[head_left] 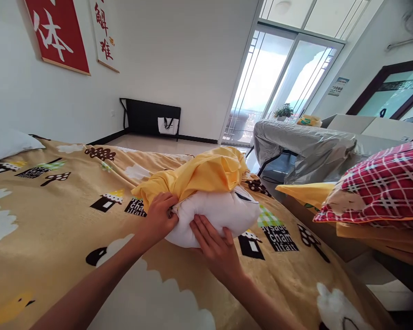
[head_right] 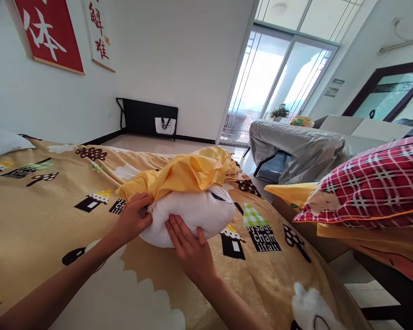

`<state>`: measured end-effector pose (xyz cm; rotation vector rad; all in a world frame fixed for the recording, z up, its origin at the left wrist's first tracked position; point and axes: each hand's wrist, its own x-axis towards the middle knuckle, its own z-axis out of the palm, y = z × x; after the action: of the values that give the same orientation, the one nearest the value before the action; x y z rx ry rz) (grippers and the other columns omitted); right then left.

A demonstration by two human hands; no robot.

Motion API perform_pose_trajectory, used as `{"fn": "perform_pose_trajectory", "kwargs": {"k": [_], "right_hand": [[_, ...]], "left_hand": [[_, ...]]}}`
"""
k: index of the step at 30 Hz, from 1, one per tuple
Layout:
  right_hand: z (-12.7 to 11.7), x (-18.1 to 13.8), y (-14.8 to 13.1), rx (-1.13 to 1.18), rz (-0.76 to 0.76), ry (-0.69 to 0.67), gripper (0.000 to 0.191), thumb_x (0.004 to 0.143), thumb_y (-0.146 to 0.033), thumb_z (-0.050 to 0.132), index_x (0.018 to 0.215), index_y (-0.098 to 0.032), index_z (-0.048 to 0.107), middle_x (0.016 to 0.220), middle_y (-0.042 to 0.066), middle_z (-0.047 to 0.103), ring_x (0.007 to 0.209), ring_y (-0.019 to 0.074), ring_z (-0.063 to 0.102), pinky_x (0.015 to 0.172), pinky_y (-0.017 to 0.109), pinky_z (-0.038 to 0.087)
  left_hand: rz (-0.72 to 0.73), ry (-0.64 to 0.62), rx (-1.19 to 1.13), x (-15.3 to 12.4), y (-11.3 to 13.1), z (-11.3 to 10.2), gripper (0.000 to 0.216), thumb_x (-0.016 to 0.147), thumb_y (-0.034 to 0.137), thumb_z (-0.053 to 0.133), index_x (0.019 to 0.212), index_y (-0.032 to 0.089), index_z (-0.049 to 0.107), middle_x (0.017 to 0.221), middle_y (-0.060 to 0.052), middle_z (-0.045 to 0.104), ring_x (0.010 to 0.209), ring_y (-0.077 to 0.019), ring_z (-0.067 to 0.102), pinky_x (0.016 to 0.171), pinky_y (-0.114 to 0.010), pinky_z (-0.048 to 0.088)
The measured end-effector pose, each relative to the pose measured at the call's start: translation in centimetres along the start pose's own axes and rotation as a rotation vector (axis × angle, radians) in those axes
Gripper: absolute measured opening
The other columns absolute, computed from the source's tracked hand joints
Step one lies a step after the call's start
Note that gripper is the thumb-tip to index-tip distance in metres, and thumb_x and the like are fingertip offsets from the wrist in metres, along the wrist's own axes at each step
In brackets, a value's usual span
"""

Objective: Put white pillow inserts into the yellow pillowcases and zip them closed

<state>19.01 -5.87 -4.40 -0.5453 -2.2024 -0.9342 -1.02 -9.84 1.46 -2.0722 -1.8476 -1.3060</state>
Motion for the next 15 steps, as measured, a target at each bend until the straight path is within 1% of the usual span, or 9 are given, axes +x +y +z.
{"fn": "perform_pose_trajectory", "kwargs": {"k": [2,3,5,7,9,11,13,15], "right_hand": [[0.0,1.4,0.2,0.025,-0.062,-0.037,0.046,0.095,-0.043,0.043,0.132,-0.018,0.053,0.146,0.004,0.038,0.144,0.0144,0.007,0.104,0.037,0.023],[0.0,2.0,0.3,0.045,-0.095,-0.068,0.045,0.095,-0.042,0.044,0.131,-0.016,0.053,0.146,0.004,0.038,0.144,0.0151,0.009,0.099,0.036,0.029],[-0.1,3.1,0.0,0.093,-0.158,-0.134,0.04,0.094,-0.033,0.045,0.127,-0.013,0.056,0.144,0.007,0.042,0.141,0.0166,0.02,0.089,0.034,0.035],[-0.1,4.2,-0.4,0.134,-0.191,-0.176,0.035,0.093,-0.024,0.045,0.123,-0.011,0.058,0.139,0.01,0.049,0.135,0.0178,0.033,0.086,0.033,0.038],[0.3,5.2,-1.1,0.164,-0.204,-0.203,0.033,0.092,-0.019,0.044,0.119,-0.008,0.06,0.133,0.012,0.056,0.128,0.0186,0.04,0.086,0.034,0.039],[0.7,5.9,-1.7,0.187,-0.224,-0.228,0.03,0.091,-0.016,0.045,0.113,-0.006,0.063,0.124,0.015,0.062,0.123,0.0196,0.045,0.084,0.034,0.041],[0.8,6.2,-2.2,0.215,-0.272,-0.243,0.026,0.089,-0.015,0.048,0.105,-0.004,0.066,0.114,0.016,0.067,0.119,0.0206,0.048,0.081,0.033,0.042],[0.3,6.1,-2.3,0.277,-0.336,-0.217,0.025,0.088,-0.013,0.048,0.104,-0.004,0.066,0.112,0.015,0.067,0.118,0.0195,0.049,0.08,0.031,0.043]], "left_hand": [[-0.005,0.036,-0.012,-0.4,-0.3,-0.3,0.013,0.061,0.009,0.045,0.063,0.02,0.038,0.07,-0.001,0.047,0.075,-0.0192,0.042,0.069,-0.031,0.035],[-0.009,0.049,-0.013,-0.7,-0.5,-0.5,0.014,0.062,0.009,0.045,0.062,0.02,0.036,0.068,-0.001,0.046,0.074,-0.0187,0.042,0.067,-0.03,0.035],[-0.021,0.067,-0.009,-1.2,-0.8,-0.8,0.016,0.063,0.01,0.046,0.06,0.021,0.034,0.065,0.0,0.044,0.071,-0.0177,0.041,0.064,-0.028,0.034],[-0.028,0.07,0.002,-1.7,-1.1,-1.1,0.018,0.066,0.012,0.047,0.059,0.021,0.033,0.064,0.001,0.042,0.068,-0.0166,0.041,0.061,-0.027,0.033],[-0.021,0.07,0.02,-2.4,-1.3,-1.3,0.02,0.069,0.014,0.049,0.058,0.02,0.033,0.063,0.001,0.041,0.066,-0.0156,0.041,0.06,-0.026,0.034],[-0.005,0.059,0.041,-3.4,-1.5,-1.5,0.022,0.072,0.018,0.052,0.058,0.02,0.036,0.062,0.001,0.043,0.065,-0.0152,0.043,0.06,-0.025,0.035],[0.001,0.03,0.062,-4.5,-2.0,-1.9,0.022,0.077,0.025,0.055,0.06,0.019,0.043,0.062,0.001,0.046,0.066,-0.0152,0.046,0.06,-0.025,0.036],[-0.03,0.001,0.079,-5.6,-2.7,-2.5,0.025,0.081,0.034,0.057,0.062,0.018,0.05,0.062,0.001,0.05,0.064,-0.015,0.049,0.059,-0.025,0.038]]}}
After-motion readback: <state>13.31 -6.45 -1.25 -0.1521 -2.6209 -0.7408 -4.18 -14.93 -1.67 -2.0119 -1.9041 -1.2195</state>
